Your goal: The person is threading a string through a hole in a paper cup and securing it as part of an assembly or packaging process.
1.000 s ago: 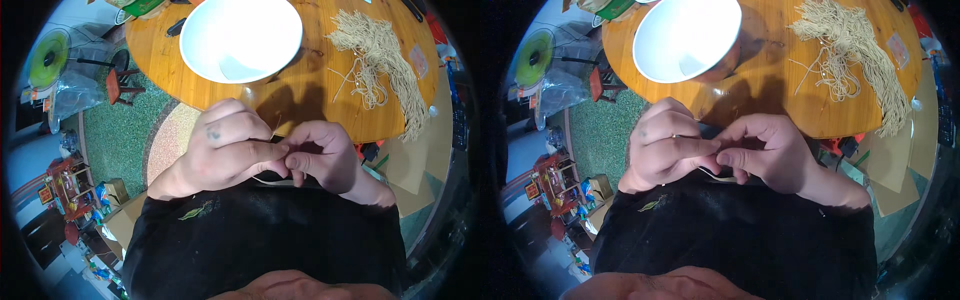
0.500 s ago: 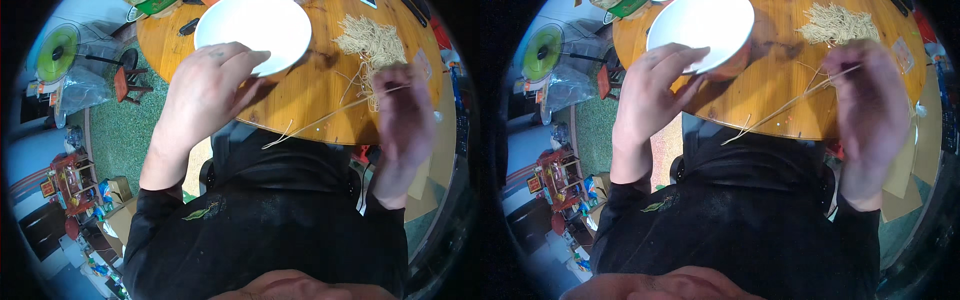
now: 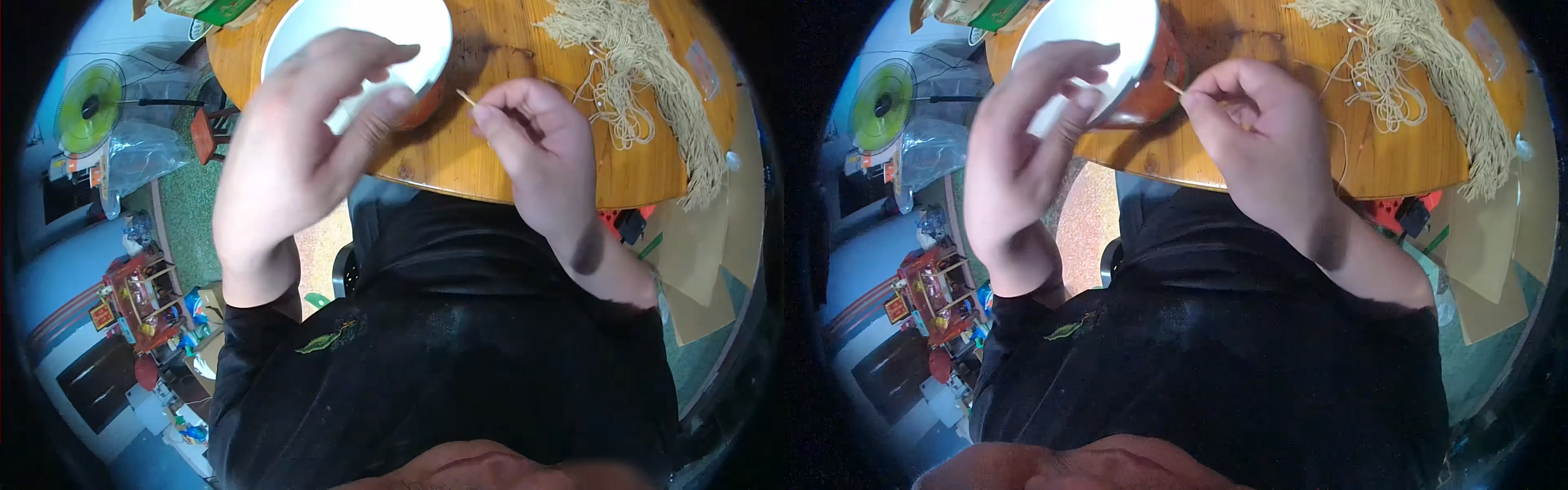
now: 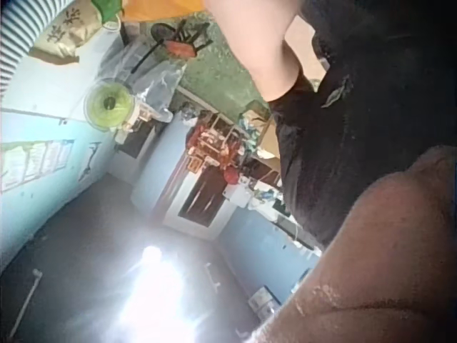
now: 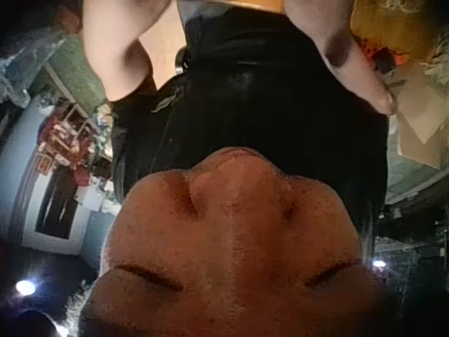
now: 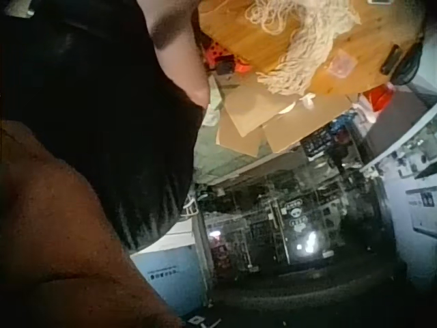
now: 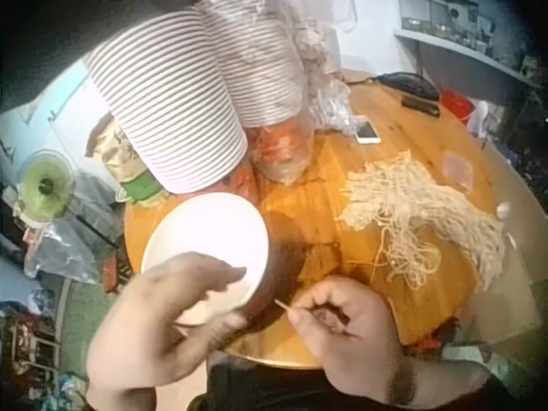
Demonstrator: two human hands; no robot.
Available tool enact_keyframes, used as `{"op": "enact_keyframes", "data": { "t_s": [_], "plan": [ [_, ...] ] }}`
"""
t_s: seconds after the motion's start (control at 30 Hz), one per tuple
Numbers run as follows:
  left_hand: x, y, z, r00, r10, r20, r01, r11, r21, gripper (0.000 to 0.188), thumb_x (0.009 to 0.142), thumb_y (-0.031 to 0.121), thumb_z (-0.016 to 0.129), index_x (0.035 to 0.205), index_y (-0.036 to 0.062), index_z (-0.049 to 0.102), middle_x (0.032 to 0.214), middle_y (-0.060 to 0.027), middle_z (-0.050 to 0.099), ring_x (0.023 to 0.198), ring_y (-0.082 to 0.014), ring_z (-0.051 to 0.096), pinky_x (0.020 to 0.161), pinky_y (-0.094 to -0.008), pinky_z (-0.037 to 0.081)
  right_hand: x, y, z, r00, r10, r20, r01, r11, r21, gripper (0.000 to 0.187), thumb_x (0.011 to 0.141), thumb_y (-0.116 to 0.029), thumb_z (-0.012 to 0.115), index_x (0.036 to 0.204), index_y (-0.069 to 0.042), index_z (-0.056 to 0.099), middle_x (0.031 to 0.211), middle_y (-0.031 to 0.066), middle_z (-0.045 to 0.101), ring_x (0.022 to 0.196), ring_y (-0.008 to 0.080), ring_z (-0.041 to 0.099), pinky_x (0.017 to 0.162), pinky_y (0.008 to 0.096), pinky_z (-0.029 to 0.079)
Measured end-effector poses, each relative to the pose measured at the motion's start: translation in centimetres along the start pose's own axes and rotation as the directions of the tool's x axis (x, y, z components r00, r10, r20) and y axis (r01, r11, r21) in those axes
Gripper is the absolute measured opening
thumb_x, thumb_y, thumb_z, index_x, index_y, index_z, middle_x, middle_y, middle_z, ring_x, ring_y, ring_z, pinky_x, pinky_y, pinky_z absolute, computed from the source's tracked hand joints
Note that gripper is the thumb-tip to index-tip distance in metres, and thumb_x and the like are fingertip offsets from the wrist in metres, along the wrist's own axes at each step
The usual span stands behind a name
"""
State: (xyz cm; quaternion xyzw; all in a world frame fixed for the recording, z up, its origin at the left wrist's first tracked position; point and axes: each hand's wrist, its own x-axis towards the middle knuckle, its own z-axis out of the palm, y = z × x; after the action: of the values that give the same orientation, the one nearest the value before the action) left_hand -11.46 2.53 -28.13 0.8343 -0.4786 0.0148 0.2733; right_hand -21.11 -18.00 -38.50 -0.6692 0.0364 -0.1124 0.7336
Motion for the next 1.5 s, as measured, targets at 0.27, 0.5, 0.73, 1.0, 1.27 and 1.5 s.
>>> {"op": "enact_keyframes", "data": {
  "t_s": [0.27, 0.5, 0.73, 1.0, 1.27, 1.5],
  "plan": [
    [1.4, -1.1, 0.1, 0.984, -0.063, 0.166, 0.063, 0.998, 0.010, 0.029, 0.097, -0.006, 0.069, 0.125, 0.0002, 0.073, 0.113, -0.0121, 0.076, 0.101, -0.0214, 0.075, 0.090, -0.0325, 0.058, 0.7, 0.4, 1.2, 0.999, -0.018, 0.044, 0.016, 0.999, 0.042, 0.009, 0.098, -0.007, 0.072, 0.098, 0.002, 0.074, 0.082, 0.0035, 0.073, 0.072, 0.0061, 0.067, 0.064, 0.0228, 0.051],
    [1.7, -1.3, 0.2, 0.970, -0.112, 0.218, 0.121, 0.992, -0.029, 0.027, 0.096, -0.002, 0.073, 0.123, 0.0007, 0.075, 0.108, -0.0112, 0.077, 0.097, -0.0190, 0.076, 0.086, -0.0313, 0.060, 0.9, 0.2, 1.0, 0.993, 0.038, 0.108, -0.041, 0.999, 0.025, 0.009, 0.104, -0.005, 0.067, 0.105, 0.003, 0.071, 0.094, 0.0034, 0.073, 0.090, 0.0059, 0.068, 0.081, 0.0213, 0.053],
    [1.8, -1.6, 0.1, 0.960, -0.123, 0.253, 0.136, 0.990, -0.036, 0.025, 0.098, -0.001, 0.073, 0.123, 0.0002, 0.075, 0.105, -0.0095, 0.078, 0.097, -0.0167, 0.076, 0.084, -0.0303, 0.060, 1.1, 0.2, 1.2, 0.993, 0.008, 0.120, -0.015, 0.998, 0.054, 0.008, 0.103, -0.004, 0.068, 0.106, 0.003, 0.070, 0.095, 0.0045, 0.073, 0.092, 0.0073, 0.070, 0.083, 0.0220, 0.055],
    [1.7, -1.5, 0.0, 0.940, -0.185, 0.288, 0.205, 0.978, -0.042, 0.019, 0.099, 0.002, 0.073, 0.118, -0.0002, 0.076, 0.101, -0.0083, 0.078, 0.091, -0.0135, 0.074, 0.081, -0.0290, 0.060, 1.5, 0.9, 1.7, 0.995, -0.075, 0.070, 0.069, 0.995, 0.077, 0.013, 0.100, -0.009, 0.074, 0.101, 0.004, 0.074, 0.091, 0.0107, 0.078, 0.082, 0.0135, 0.078, 0.069, 0.0248, 0.060],
    [1.8, -2.1, 0.4, 0.960, -0.065, 0.272, 0.085, 0.995, -0.059, 0.015, 0.097, 0.001, 0.075, 0.112, -0.0017, 0.076, 0.100, -0.0095, 0.077, 0.089, -0.0170, 0.074, 0.081, -0.0302, 0.058, 1.3, 0.0, 1.9, 0.996, 0.027, 0.084, -0.027, 1.000, -0.005, 0.012, 0.100, -0.009, 0.073, 0.101, 0.003, 0.074, 0.091, 0.0114, 0.077, 0.081, 0.0135, 0.077, 0.067, 0.0249, 0.059],
    [1.6, -2.1, 0.5, 0.965, -0.104, 0.241, 0.126, 0.989, -0.076, 0.016, 0.098, 0.003, 0.074, 0.113, -0.0014, 0.074, 0.101, -0.0096, 0.077, 0.090, -0.0172, 0.072, 0.083, -0.0300, 0.056, 1.5, 0.6, 2.4, 0.995, -0.020, 0.102, 0.009, 0.994, 0.111, 0.010, 0.101, -0.007, 0.071, 0.101, 0.003, 0.073, 0.092, 0.0100, 0.077, 0.082, 0.0114, 0.075, 0.071, 0.0243, 0.059]
  ]
}}
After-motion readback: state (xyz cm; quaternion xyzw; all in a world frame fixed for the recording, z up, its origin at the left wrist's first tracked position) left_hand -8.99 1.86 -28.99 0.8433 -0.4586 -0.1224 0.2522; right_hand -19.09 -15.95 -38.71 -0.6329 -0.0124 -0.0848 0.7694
